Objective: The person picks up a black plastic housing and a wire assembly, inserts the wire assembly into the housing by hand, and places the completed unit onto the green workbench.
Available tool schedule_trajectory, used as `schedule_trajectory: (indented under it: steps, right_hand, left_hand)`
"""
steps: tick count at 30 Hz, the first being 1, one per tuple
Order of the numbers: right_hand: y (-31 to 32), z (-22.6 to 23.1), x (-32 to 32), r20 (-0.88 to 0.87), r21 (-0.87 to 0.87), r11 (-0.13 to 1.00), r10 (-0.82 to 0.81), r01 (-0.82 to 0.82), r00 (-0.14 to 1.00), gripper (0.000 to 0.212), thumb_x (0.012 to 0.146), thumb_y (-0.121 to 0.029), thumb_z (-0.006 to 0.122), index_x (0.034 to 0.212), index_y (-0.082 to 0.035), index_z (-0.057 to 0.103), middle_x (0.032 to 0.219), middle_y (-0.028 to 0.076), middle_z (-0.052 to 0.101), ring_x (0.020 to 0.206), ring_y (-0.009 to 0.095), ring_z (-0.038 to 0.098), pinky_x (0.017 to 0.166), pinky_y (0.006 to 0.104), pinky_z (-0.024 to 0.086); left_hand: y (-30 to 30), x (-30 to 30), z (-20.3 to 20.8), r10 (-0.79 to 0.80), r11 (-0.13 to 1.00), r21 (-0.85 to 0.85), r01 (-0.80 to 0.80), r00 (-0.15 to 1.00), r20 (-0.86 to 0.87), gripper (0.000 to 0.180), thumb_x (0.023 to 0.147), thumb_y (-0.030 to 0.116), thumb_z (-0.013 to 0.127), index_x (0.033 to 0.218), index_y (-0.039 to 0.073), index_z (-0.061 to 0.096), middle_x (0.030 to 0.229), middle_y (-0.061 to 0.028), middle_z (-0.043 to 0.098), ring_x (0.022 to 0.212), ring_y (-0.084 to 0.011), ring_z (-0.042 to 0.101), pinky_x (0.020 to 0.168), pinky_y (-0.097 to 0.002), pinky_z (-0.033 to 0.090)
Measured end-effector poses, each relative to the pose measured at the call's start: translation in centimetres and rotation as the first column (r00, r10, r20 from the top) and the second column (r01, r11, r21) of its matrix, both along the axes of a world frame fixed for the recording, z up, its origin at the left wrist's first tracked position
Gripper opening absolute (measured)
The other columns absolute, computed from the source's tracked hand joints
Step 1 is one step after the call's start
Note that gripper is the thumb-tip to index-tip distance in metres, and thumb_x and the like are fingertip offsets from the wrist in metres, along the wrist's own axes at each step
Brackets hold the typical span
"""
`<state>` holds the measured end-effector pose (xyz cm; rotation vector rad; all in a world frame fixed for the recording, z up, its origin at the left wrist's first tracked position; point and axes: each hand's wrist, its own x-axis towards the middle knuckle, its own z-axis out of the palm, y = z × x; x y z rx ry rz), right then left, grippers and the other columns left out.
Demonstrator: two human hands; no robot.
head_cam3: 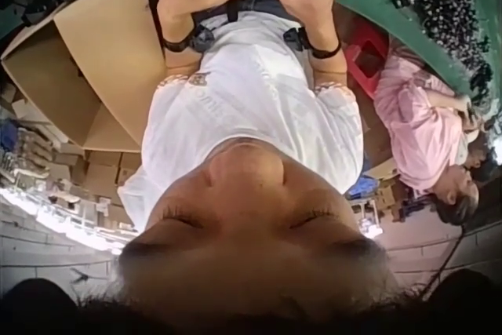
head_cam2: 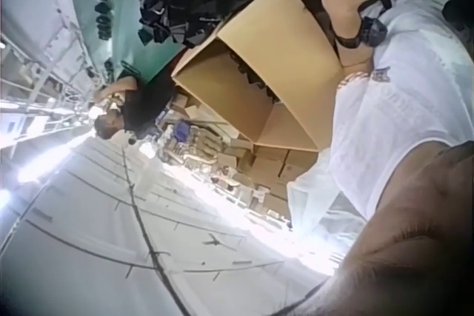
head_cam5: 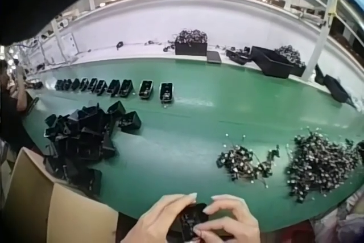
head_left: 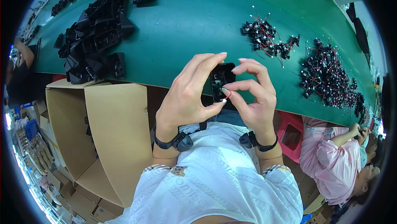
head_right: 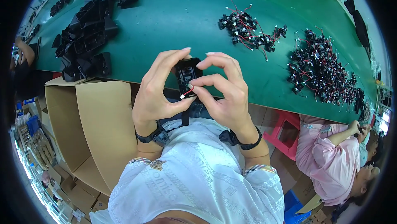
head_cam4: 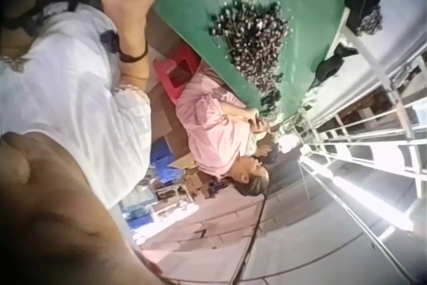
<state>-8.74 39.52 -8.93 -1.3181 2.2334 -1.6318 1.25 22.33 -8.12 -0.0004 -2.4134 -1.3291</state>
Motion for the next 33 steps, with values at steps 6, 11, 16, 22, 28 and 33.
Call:
schedule_trajectory:
  steps: [6,11,16,22,28,33]
  right_hand:
    - [0.2,0.5,-0.2,-0.013,0.071,0.997,0.005,-0.004,1.000,0.017,0.070,0.004,0.079,0.085,-0.004,0.075,0.116,0.013,0.062,0.125,0.034,0.056,0.102,0.0455,0.047]
    - [0.6,-0.7,0.1,0.289,-0.169,0.979,-0.058,0.110,0.956,0.011,0.079,0.000,0.079,0.086,-0.001,0.071,0.115,0.014,0.062,0.116,0.027,0.058,0.098,0.0389,0.047]
    - [-0.4,-1.8,1.4,0.622,-0.333,0.912,0.021,0.240,0.782,0.005,0.089,0.001,0.071,0.090,0.000,0.066,0.121,0.013,0.054,0.119,0.019,0.050,0.104,0.0354,0.039]
    - [-1.9,-2.4,2.1,0.646,-0.329,0.891,-0.029,0.313,0.762,0.008,0.091,-0.002,0.071,0.089,-0.002,0.063,0.123,0.012,0.052,0.119,0.019,0.050,0.105,0.0354,0.038]
    - [-2.6,-3.0,2.0,0.758,-0.351,0.870,0.049,0.345,0.650,0.009,0.095,-0.004,0.068,0.090,-0.001,0.062,0.126,0.010,0.051,0.113,0.012,0.052,0.098,0.0282,0.043]
    - [-3.3,-3.7,2.3,0.798,-0.372,0.841,0.073,0.394,0.599,0.010,0.097,-0.004,0.067,0.089,-0.001,0.061,0.127,0.009,0.050,0.110,0.011,0.054,0.094,0.0254,0.046]
  left_hand:
    - [-0.1,0.0,-0.4,0.011,0.999,-0.037,-0.010,0.999,0.037,0.085,0.061,0.006,0.085,0.139,0.000,0.052,0.127,-0.0195,0.059,0.115,-0.0376,0.060,0.096,-0.0437,0.052]
    - [0.7,-0.7,-1.3,0.173,0.970,-0.149,-0.190,0.978,-0.120,0.081,0.059,0.005,0.087,0.132,0.001,0.053,0.126,-0.0199,0.058,0.114,-0.0349,0.060,0.095,-0.0421,0.052]
    - [2.8,-2.9,-3.4,0.346,0.920,-0.011,-0.391,0.825,-0.447,0.087,0.066,0.010,0.091,0.135,0.008,0.038,0.128,-0.0221,0.055,0.118,-0.0326,0.056,0.097,-0.0421,0.049]
    - [4.1,-4.0,-5.9,0.440,0.851,-0.009,-0.525,0.721,-0.535,0.080,0.067,0.016,0.092,0.131,0.006,0.046,0.122,-0.0140,0.059,0.111,-0.0321,0.051,0.094,-0.0439,0.043]
    - [4.4,-4.3,-5.9,0.433,0.804,-0.109,-0.585,0.701,-0.567,0.067,0.074,0.007,0.084,0.131,0.007,0.049,0.119,-0.0140,0.054,0.110,-0.0333,0.051,0.090,-0.0439,0.045]
    - [5.8,-4.9,-6.8,0.349,0.890,-0.043,-0.454,0.740,-0.575,0.058,0.079,-0.003,0.076,0.130,0.004,0.050,0.117,-0.0165,0.049,0.099,-0.0324,0.057,0.082,-0.0430,0.050]
